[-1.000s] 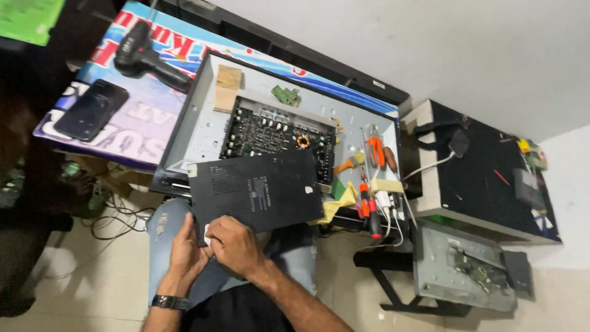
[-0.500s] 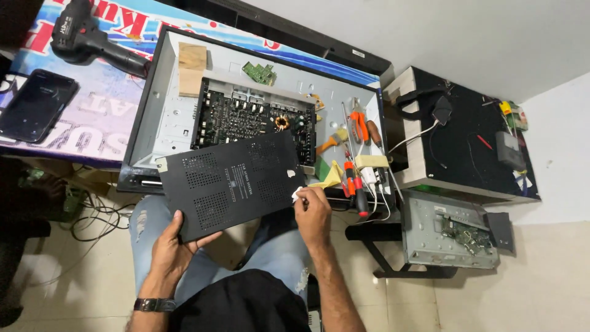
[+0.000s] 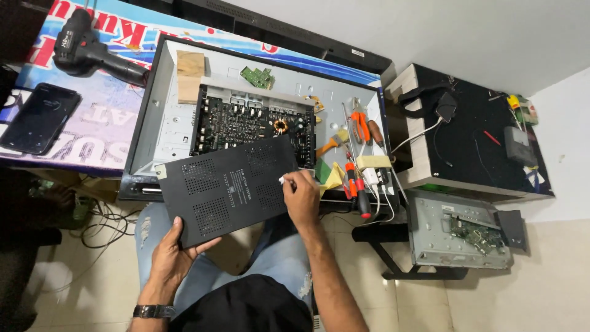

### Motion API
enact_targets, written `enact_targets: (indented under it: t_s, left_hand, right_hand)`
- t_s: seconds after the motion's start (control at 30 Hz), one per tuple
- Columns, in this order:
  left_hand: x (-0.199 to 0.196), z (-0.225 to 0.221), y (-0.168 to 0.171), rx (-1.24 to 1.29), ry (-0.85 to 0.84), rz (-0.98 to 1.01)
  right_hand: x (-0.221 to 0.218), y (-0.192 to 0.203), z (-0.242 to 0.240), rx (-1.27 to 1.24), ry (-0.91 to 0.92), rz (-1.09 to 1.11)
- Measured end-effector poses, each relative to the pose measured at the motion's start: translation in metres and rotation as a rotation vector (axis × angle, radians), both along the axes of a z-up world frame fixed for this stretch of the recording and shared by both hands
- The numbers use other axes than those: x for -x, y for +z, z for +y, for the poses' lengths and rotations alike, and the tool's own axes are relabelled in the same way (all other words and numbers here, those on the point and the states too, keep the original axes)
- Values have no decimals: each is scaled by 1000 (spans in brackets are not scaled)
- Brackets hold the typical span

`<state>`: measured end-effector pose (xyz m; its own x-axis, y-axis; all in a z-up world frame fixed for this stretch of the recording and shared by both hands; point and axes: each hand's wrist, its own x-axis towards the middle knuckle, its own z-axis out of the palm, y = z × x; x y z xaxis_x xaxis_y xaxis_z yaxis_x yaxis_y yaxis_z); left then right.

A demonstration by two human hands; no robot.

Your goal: Removing and repositioning the internal metal shield of a flat-screen television to access and inspect the main circuit board.

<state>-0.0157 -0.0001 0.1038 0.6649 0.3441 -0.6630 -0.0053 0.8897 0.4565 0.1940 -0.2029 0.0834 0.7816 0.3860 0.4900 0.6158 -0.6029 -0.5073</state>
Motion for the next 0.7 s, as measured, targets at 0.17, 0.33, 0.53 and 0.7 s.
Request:
enact_targets:
  t_s: [0.17,0.33,0.53,0.7]
  left_hand:
    - [1,-1,4,-5,-3,-3]
    - [1,-1,-1,-15,-14,-9]
    - [-1,-3,-15,2,66,14]
    - [-4,-1,-6,-12,47,20]
  right_hand:
    - [-59,0,21,87,-47,99]
    - [-42,6,18,76,-43,94]
    - [54,24,-9,33,49,113]
    - [106,1,-27,197,149,253]
